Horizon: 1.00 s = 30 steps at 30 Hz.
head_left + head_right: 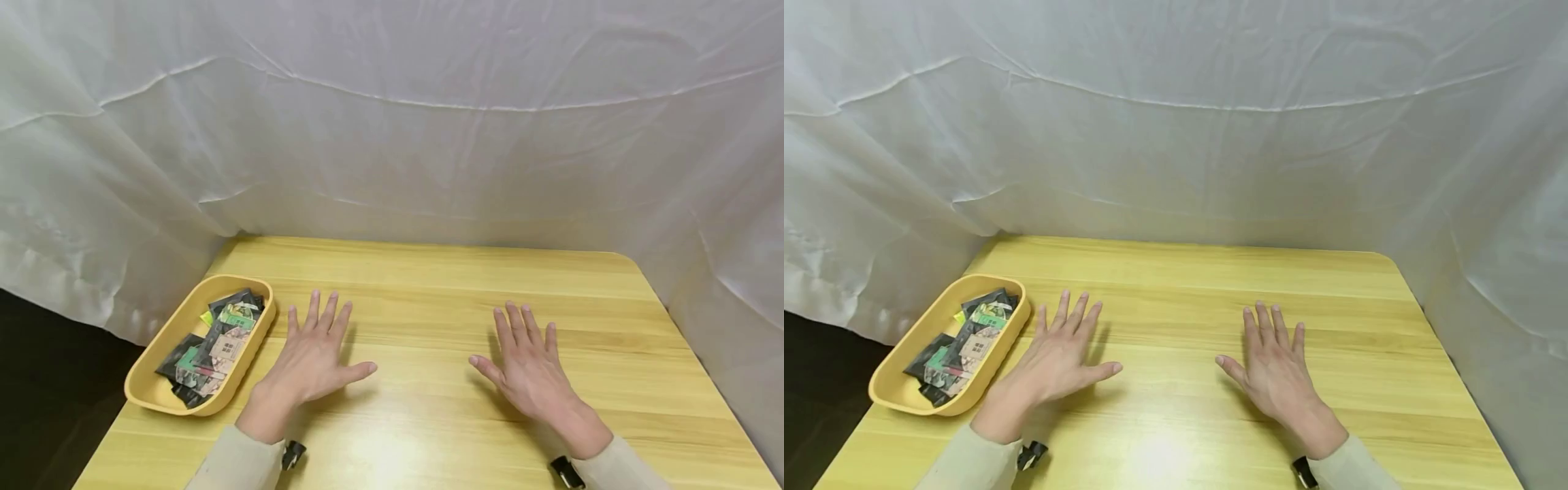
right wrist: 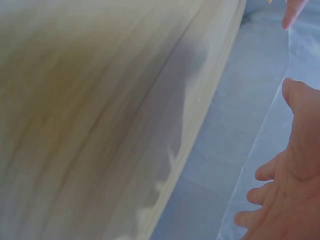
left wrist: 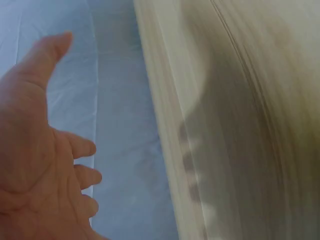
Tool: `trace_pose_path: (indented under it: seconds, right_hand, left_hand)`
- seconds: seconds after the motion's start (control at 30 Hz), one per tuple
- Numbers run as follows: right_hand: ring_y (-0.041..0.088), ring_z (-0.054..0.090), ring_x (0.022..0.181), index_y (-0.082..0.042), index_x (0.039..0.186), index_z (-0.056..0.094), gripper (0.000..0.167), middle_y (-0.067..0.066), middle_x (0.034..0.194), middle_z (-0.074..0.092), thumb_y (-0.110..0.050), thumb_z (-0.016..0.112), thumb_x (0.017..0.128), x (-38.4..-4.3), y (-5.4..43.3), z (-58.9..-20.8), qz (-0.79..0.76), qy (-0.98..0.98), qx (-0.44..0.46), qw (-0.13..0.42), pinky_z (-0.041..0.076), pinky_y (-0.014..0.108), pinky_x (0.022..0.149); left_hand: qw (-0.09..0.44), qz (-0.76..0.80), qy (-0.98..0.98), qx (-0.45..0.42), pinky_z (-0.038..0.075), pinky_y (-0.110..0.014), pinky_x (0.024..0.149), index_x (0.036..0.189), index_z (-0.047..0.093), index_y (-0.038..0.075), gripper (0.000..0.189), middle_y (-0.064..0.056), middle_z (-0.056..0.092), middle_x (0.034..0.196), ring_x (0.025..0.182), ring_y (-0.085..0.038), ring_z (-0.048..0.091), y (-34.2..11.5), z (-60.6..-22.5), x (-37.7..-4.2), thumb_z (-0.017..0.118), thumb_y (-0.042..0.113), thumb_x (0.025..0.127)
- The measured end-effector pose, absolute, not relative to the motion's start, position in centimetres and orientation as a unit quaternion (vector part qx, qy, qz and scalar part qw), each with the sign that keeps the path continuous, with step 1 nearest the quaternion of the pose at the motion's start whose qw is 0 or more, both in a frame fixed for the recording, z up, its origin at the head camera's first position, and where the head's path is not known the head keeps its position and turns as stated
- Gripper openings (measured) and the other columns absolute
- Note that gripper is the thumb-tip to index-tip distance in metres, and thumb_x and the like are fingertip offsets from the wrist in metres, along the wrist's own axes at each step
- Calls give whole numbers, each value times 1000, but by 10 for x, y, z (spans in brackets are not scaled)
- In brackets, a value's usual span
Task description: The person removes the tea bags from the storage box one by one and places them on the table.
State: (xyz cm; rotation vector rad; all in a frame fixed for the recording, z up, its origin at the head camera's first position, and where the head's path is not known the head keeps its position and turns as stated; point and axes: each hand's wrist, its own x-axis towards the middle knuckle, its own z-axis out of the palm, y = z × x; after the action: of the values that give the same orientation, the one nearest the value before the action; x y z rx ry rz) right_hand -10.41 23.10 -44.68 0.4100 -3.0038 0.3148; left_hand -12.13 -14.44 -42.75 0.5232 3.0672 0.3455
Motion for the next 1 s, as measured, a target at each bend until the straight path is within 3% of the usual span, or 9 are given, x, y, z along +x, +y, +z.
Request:
trace_pose_path:
  seconds: [0.2, 0.37, 0.57, 0.83, 1.0]
  right_hand:
    - [53, 14, 159, 3, 166, 20, 95, 27, 174, 16, -62, 51, 106, -105, 224, -448, 119, -980, 149, 47, 17, 80, 121]
    - [52, 16, 159, 4, 165, 21, 94, 26, 174, 18, -62, 51, 106, -107, 214, -449, 134, -978, 155, 41, 17, 78, 123]
    - [52, 19, 158, 5, 165, 22, 93, 27, 173, 20, -61, 50, 106, -112, 196, -450, 129, -974, 178, 47, 18, 77, 123]
    - [48, 19, 160, 2, 166, 23, 91, 24, 173, 21, -63, 47, 107, -121, 172, -455, 145, -967, 206, 25, 18, 72, 126]
    - [46, 19, 160, 2, 166, 24, 89, 24, 173, 21, -59, 50, 107, -121, 167, -462, 162, -963, 213, 0, 21, 71, 125]
  left_hand:
    - [-33, 128, 983, 126, -1, -79, 123, 167, 25, 2, 107, -25, 14, 173, 161, -49, 2, -160, -426, -112, 69, 67, 93]
    - [-54, 155, 983, 83, -4, -82, 120, 166, 21, -2, 101, -30, 14, 172, 160, -52, 2, -185, -421, -99, 71, 53, 98]
    - [-40, 162, 986, 25, -10, -84, 116, 167, 11, -3, 105, -34, 6, 172, 159, -55, -5, -219, -419, -87, 67, 55, 100]
    - [-4, 157, 988, -11, -3, -91, 110, 165, 7, -10, 114, -39, 2, 169, 156, -59, -6, -240, -428, -85, 60, 67, 99]
    - [16, 150, 988, -21, 1, -89, 113, 164, 10, -12, 113, -40, 5, 169, 157, -59, -2, -239, -437, -90, 65, 62, 98]
